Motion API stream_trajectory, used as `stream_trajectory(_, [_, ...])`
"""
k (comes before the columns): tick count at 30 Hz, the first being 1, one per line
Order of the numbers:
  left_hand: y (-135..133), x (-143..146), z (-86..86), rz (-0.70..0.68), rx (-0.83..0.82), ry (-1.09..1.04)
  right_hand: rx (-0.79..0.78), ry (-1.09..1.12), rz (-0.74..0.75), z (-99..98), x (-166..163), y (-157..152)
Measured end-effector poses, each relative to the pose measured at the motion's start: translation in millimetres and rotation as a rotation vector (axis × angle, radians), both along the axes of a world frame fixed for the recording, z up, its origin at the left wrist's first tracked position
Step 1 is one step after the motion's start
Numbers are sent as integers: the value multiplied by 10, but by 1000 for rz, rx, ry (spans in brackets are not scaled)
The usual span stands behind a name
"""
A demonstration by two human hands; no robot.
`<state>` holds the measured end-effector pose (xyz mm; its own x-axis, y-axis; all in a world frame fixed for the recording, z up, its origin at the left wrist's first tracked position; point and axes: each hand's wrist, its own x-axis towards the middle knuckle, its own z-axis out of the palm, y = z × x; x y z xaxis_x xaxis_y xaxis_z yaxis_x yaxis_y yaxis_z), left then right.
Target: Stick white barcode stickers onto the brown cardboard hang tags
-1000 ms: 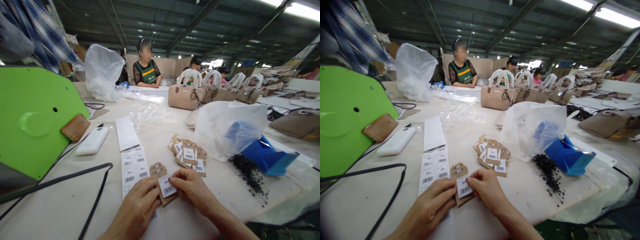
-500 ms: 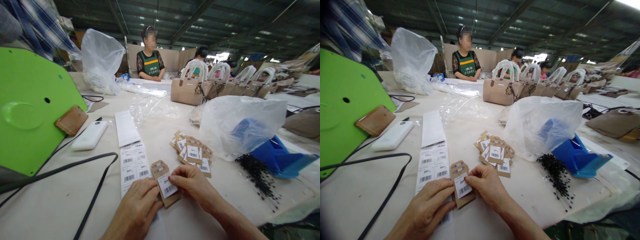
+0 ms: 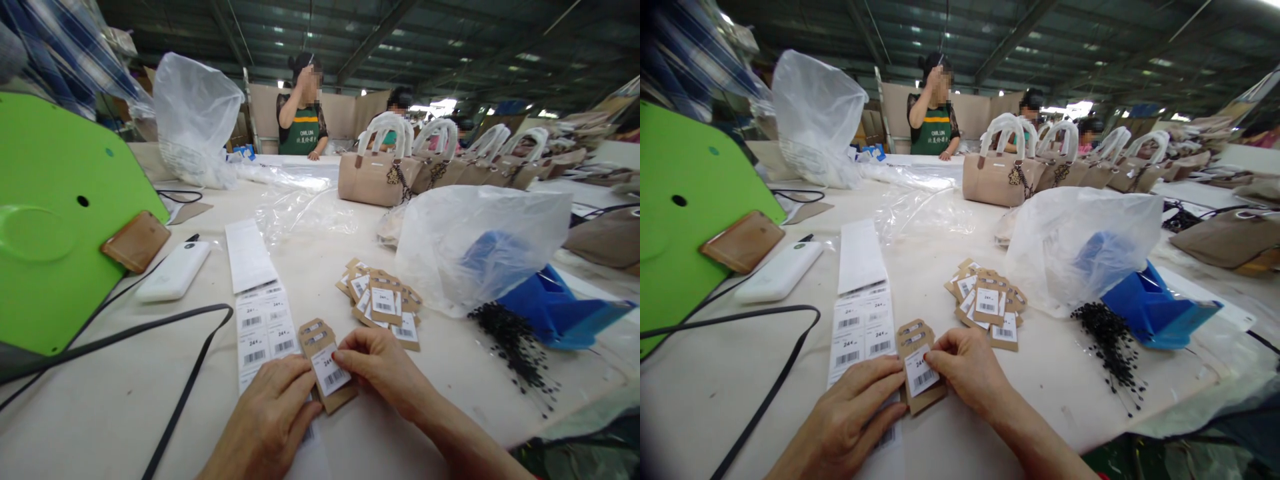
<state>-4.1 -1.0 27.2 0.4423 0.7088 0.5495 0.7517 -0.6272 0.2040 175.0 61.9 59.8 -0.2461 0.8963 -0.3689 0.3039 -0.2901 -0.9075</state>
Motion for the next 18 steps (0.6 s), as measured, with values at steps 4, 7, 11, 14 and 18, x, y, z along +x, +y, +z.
stream_trajectory(4, [1,-8,-9,-12,-28,-10,23,-13,15,-18,1,-6])
stream_trajectory(7, [6,-13,-7,-10,-40,-4,42,-31,21,-46,4,-5])
stream_trajectory(11, [10,-9,-6,-4,-32,-17,80,-63,32,-71,11,5])
stream_trajectory(14, [8,-12,-25,-2,-36,-1,113,-93,44,-71,13,-1])
stream_trajectory(18, [-13,-30,-66,40,-19,-14,164,-154,47,-67,9,-19])
